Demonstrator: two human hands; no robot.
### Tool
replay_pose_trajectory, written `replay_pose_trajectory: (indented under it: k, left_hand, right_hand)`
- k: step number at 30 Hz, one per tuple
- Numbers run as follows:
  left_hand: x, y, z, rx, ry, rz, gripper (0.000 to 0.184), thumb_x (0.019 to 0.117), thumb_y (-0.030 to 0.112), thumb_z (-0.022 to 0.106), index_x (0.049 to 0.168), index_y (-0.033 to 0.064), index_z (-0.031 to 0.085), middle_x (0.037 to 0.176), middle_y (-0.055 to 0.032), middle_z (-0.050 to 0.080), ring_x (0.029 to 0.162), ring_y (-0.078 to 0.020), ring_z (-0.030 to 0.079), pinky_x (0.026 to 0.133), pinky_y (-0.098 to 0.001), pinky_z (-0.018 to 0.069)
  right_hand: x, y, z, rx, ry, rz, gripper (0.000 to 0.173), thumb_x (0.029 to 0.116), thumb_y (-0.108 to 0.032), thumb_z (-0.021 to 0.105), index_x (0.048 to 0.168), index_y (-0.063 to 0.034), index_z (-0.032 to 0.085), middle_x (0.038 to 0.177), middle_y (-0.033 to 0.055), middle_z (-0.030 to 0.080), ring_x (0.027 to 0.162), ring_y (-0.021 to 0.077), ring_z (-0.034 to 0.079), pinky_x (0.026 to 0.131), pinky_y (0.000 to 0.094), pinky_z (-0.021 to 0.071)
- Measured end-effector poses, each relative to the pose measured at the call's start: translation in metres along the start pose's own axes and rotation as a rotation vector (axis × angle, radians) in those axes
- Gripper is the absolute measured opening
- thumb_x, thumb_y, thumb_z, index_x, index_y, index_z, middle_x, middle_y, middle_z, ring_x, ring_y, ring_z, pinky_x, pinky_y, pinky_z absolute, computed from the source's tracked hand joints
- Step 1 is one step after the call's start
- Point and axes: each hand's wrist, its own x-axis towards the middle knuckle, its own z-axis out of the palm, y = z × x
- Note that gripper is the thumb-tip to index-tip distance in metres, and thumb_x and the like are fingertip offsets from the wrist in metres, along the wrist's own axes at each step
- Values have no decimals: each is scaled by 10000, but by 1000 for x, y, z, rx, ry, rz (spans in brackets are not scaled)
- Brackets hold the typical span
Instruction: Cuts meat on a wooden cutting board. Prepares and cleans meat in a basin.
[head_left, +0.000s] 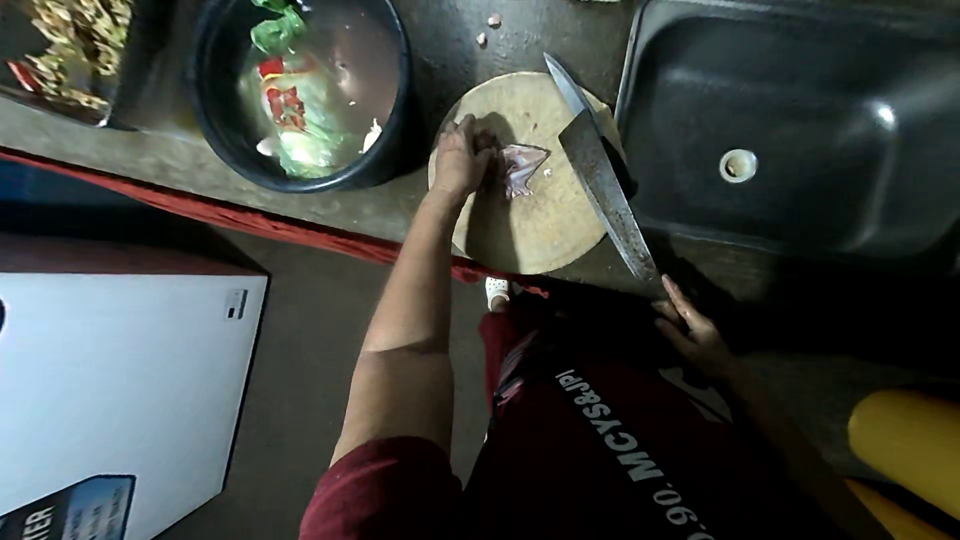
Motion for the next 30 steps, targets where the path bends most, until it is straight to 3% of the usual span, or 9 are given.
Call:
replay_pose_trajectory:
  k: [3, 5, 8, 11, 16, 19, 23, 27, 30]
  left_hand:
    - [-6, 8, -4, 35, -48, -22, 512, 903, 265, 763, 1279, -43, 602, 1336, -307, 546, 1276, -438, 535, 1084, -569, 434]
    - [-13, 16, -5, 18, -67, -1, 539, 879, 183, 764, 1315, -57, 557, 1354, -305, 524, 1290, -446, 515, 1083, -575, 427]
    - [-19, 21, -3, -66, -73, 34, 475, 889, 60, 714, 1301, -46, 502, 1210, -278, 634, 1143, -414, 635, 986, -582, 503]
    - [-17, 9, -10, -241, 28, 26, 470, 903, 60, 700, 1312, -65, 504, 1191, -262, 631, 1100, -357, 645, 975, -522, 522]
    - [-30, -11, -22, -907, 21, 72, 346, 937, 60, 648, 1230, 36, 465, 992, -46, 644, 818, -117, 666, 755, -307, 596]
    - [-49, 4, -16, -873, -117, 178, 301, 934, 64, 645, 1200, 46, 505, 957, -27, 669, 774, -105, 662, 707, -299, 587]
    - [-57, 24, 0, -539, -191, 324, 255, 962, 80, 665, 1180, -31, 593, 1046, -109, 667, 890, -135, 667, 821, -323, 577]
    - [-37, 27, -5, -109, 58, 232, 275, 1025, 170, 580, 1176, -37, 678, 1222, -231, 633, 1111, -320, 637, 1002, -445, 505]
    - [-20, 27, 8, 205, 19, 135, 405, 1047, 293, 544, 1316, 8, 646, 1369, -292, 560, 1313, -469, 500, 1087, -617, 390]
  right_hand:
    - [0, -1, 3, -1, 12, 1, 638, 1038, -192, 522, 1609, -30, 287, 1386, 187, 625, 1161, 111, 653, 996, 272, 520]
    - [0, -2, 4, 6, 4, 13, 645, 1041, -189, 519, 1615, -31, 268, 1396, 182, 620, 1175, 101, 646, 1010, 258, 510]
    - [0, -3, 5, 10, 7, 18, 644, 1043, -199, 516, 1615, -36, 269, 1385, 182, 624, 1163, 76, 641, 1001, 232, 505]
    - [-1, -2, 5, -5, 7, 29, 644, 1046, -215, 507, 1625, -69, 264, 1411, 185, 609, 1185, 91, 638, 1012, 250, 503]
    - [-1, -1, 8, -6, 25, 38, 647, 1041, -215, 510, 1629, -93, 267, 1343, 174, 645, 1048, 85, 663, 919, 253, 535]
    - [-1, 1, 9, 2, 20, 53, 653, 1041, -211, 517, 1633, -107, 263, 1382, 178, 626, 1128, 109, 660, 976, 271, 528]
    - [1, 3, 8, -10, 20, 18, 656, 1039, -213, 516, 1630, -86, 261, 1439, 191, 587, 1235, 111, 626, 1046, 256, 496]
    - [0, 5, 9, -9, 17, 2, 656, 1038, -220, 507, 1628, -78, 258, 1392, 182, 616, 1146, 93, 655, 979, 258, 530]
    - [0, 3, 10, 15, 10, 40, 673, 1040, -200, 513, 1639, -92, 225, 1370, 171, 629, 1052, 66, 665, 917, 238, 538]
